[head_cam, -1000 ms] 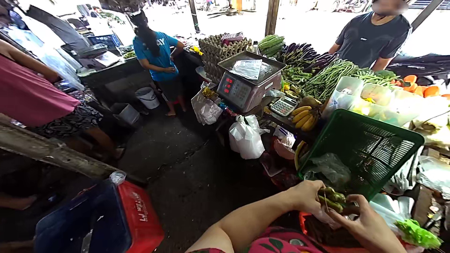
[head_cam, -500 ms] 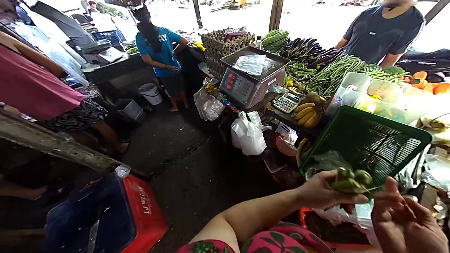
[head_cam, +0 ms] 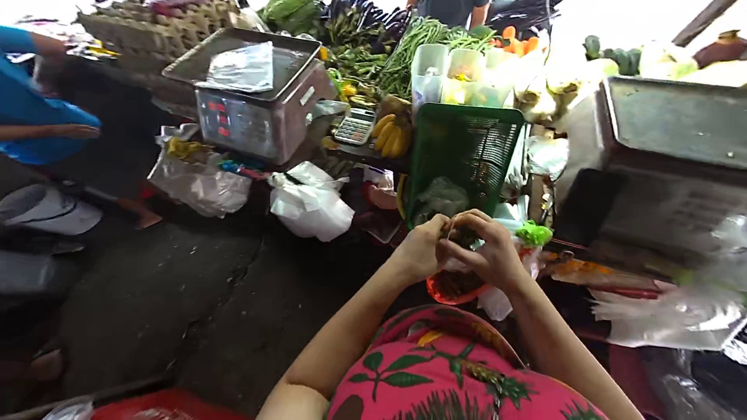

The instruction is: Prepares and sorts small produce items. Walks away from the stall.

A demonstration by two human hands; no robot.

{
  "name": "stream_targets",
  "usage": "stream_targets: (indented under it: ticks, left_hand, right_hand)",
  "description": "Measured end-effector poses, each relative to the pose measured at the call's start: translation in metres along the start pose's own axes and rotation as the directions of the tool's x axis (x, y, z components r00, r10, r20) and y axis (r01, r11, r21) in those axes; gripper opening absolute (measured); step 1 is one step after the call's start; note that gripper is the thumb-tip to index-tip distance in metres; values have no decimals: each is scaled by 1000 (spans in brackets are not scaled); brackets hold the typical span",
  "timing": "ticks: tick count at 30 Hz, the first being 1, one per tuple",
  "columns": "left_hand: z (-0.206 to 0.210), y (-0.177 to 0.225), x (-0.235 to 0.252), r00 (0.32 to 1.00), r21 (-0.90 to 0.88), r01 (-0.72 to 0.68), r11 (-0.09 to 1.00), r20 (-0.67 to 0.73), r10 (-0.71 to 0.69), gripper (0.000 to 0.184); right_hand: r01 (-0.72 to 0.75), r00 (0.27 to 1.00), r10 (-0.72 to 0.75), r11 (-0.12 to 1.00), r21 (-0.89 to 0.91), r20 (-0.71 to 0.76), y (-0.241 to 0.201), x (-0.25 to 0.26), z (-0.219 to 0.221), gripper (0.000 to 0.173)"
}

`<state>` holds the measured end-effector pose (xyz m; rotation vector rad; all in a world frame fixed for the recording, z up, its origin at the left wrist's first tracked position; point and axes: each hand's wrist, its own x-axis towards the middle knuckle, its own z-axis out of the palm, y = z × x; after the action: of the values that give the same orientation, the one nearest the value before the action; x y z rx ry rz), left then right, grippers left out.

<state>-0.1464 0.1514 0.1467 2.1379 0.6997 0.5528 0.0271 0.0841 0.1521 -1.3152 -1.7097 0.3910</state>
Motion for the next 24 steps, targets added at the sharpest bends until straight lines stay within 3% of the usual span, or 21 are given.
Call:
stream_targets:
  ticks: [3,6,8,10,14,17,19,21,24]
  left_hand:
    - [-3,-10,-3,994,-192,57,980,101,-38,57]
    - [-6,-21,-7,961,-422,267,866,177,-210,43]
    - [-15,-25,-6,912,-583,399,708,174,-371,39]
    - [-41,-26,7,877,-631,429,646,119,-466,37]
    - [-127,-17,87,864,-608,270,746,-190,-467,30]
    - [-194,-22,169,786,-762,-57,645,-432,-441,37]
    - [-218,-40,200,717,-742,-204,639,-558,-418,53]
    - [-214,-62,206,663,-681,-198,706,-623,-415,52]
    - [-169,-97,177,712,-486,-43,873,-628,-315,38]
  right_hand:
    - [-93,995,99,981,168,-27,14,-7,-2,23]
    - [-242,966,259,896,371,5,18,-19,-10,50]
    - [-309,937,346,879,362,-40,17,-31,-17,55]
    - [-349,915,395,878,326,-85,16,-45,-23,51]
    - [-364,899,422,868,338,-116,10,-61,-35,42]
    - [-310,916,373,892,328,-148,1,-64,-39,43]
    - [-274,923,336,916,292,-188,-4,-64,-44,44]
    - [-265,923,320,932,249,-216,-2,-69,-48,42]
    - [-317,914,357,925,210,-191,12,-87,-53,37]
